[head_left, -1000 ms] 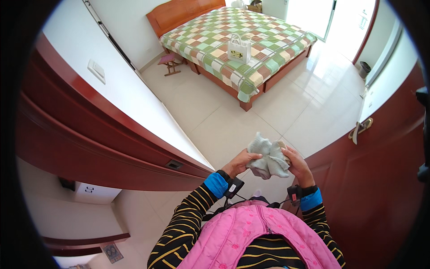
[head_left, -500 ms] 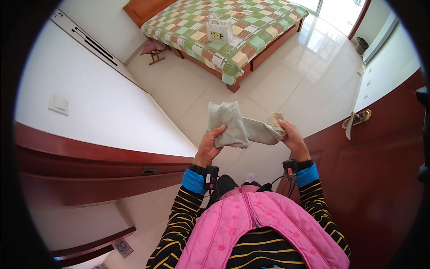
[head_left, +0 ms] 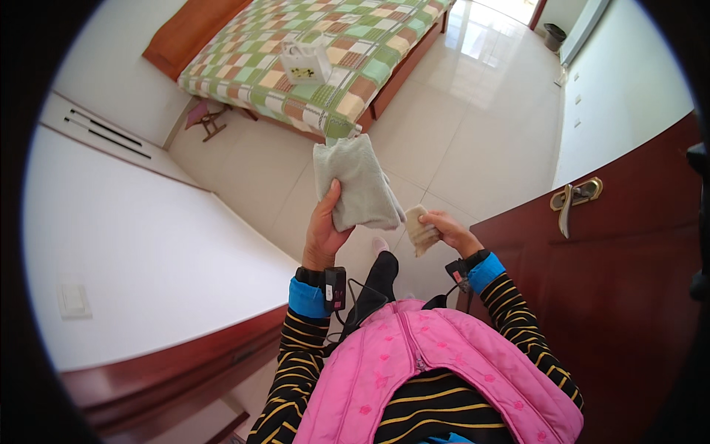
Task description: The person walks through a living room and bedroom, picks up a white paper bag and a patterned pouch, places them on a bed, then picks up two folded cloths from a stool and folds them together by hand.
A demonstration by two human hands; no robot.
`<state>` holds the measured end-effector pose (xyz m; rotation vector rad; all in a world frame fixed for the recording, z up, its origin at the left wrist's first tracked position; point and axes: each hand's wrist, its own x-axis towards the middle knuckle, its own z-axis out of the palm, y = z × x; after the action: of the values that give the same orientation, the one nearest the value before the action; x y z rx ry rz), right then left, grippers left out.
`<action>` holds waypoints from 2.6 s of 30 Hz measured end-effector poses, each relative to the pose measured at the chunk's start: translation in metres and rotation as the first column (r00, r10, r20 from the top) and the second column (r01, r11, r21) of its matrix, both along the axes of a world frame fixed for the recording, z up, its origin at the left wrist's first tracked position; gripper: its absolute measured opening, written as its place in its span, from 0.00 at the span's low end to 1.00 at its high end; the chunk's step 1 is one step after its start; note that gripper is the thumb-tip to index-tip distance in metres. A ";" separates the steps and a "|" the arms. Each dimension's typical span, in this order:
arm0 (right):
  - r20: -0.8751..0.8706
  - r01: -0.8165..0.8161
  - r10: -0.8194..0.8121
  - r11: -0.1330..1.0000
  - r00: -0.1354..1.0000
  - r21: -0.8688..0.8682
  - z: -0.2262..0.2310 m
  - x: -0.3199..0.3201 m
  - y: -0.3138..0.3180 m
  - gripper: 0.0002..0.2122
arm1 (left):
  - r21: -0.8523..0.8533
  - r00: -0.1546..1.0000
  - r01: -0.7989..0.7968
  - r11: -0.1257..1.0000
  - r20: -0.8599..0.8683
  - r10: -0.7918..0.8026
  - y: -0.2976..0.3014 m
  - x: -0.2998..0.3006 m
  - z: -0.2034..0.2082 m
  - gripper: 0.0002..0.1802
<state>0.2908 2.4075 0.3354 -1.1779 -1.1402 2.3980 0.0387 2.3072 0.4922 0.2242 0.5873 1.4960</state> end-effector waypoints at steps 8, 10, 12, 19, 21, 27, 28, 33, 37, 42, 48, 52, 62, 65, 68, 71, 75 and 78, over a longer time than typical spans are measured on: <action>-0.258 0.055 0.004 0.974 0.966 0.220 0.076 -0.063 0.074 0.15 | 0.118 0.992 0.128 0.985 -0.002 -0.129 0.138 -0.040 0.031 0.31; -0.309 0.091 -0.010 0.964 0.951 0.250 0.091 -0.075 0.089 0.18 | 0.140 0.989 0.146 0.979 0.001 -0.148 0.164 -0.047 0.033 0.30; -0.347 0.077 0.017 0.964 0.938 0.255 0.100 -0.082 0.104 0.21 | 0.118 0.984 0.174 0.978 0.021 -0.177 0.182 -0.050 0.032 0.30; -0.661 0.086 -0.104 0.994 0.743 -0.060 0.096 -0.107 0.157 0.31 | 0.054 0.966 0.246 0.968 0.067 -0.249 0.253 -0.049 0.018 0.33; -0.630 0.165 -0.228 0.974 0.742 -0.158 0.095 -0.109 0.177 0.32 | 0.052 0.954 0.278 0.959 0.098 -0.282 0.270 -0.046 0.013 0.32; -0.617 0.321 -0.341 0.935 0.709 -0.149 0.129 -0.099 0.285 0.23 | 0.083 0.939 0.289 0.954 0.167 -0.299 0.334 -0.044 0.010 0.31; -0.618 0.334 -0.347 0.932 0.706 -0.142 0.139 -0.095 0.301 0.22 | 0.029 0.947 0.291 0.956 0.130 -0.292 0.346 -0.044 0.011 0.31; -0.576 0.400 -0.301 0.915 0.760 0.050 0.178 -0.068 0.375 0.17 | 0.036 0.951 0.304 0.952 -0.066 -0.302 0.407 -0.028 -0.007 0.31; -0.583 0.426 -0.297 0.900 0.757 0.095 0.185 -0.051 0.402 0.15 | -0.206 0.905 0.341 0.917 -0.193 -0.380 0.432 -0.017 -0.023 0.33; -0.537 0.462 -0.315 0.872 0.782 0.161 0.182 -0.038 0.425 0.15 | -0.107 0.889 0.428 0.897 -0.131 -0.440 0.463 -0.001 -0.025 0.37; -0.508 0.525 -0.404 0.843 0.761 0.117 0.183 -0.014 0.444 0.16 | -0.190 0.786 0.586 0.788 -0.106 -0.609 0.511 0.024 -0.048 0.32; -0.491 0.620 -0.500 0.777 0.713 0.110 0.197 0.019 0.457 0.17 | -0.223 0.708 0.683 0.696 -0.032 -0.705 0.552 0.033 -0.059 0.29; -0.431 0.836 -0.735 0.541 0.524 0.093 0.211 0.058 0.498 0.13 | -0.246 0.514 0.800 0.547 -0.189 -0.837 0.653 0.025 -0.046 0.27; -0.342 0.908 -0.842 0.374 0.418 0.189 0.214 0.055 0.500 0.11 | -0.237 0.468 0.834 0.498 -0.174 -0.866 0.676 0.028 -0.048 0.26; -0.209 0.897 -0.901 0.303 0.379 0.321 0.216 0.053 0.503 0.10 | -0.204 0.410 0.877 0.434 -0.148 -0.900 0.689 0.039 -0.051 0.24; -0.128 0.877 -0.922 0.294 0.365 0.381 0.219 0.055 0.505 0.09 | -0.180 0.354 0.910 0.374 -0.131 -0.926 0.699 0.050 -0.053 0.24; -0.085 0.884 -0.923 0.329 0.376 0.333 0.231 0.069 0.500 0.10 | -0.204 0.329 0.916 0.345 -0.108 -0.938 0.710 0.060 -0.054 0.23; -0.174 0.886 -0.899 0.334 0.402 0.322 0.238 0.080 0.497 0.12 | -0.204 0.305 0.927 0.316 -0.083 -0.949 0.718 0.069 -0.054 0.22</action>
<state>0.3707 2.9046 0.5737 -1.2320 -0.5826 1.2118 0.1079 3.0252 0.4378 0.5252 0.5272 0.2322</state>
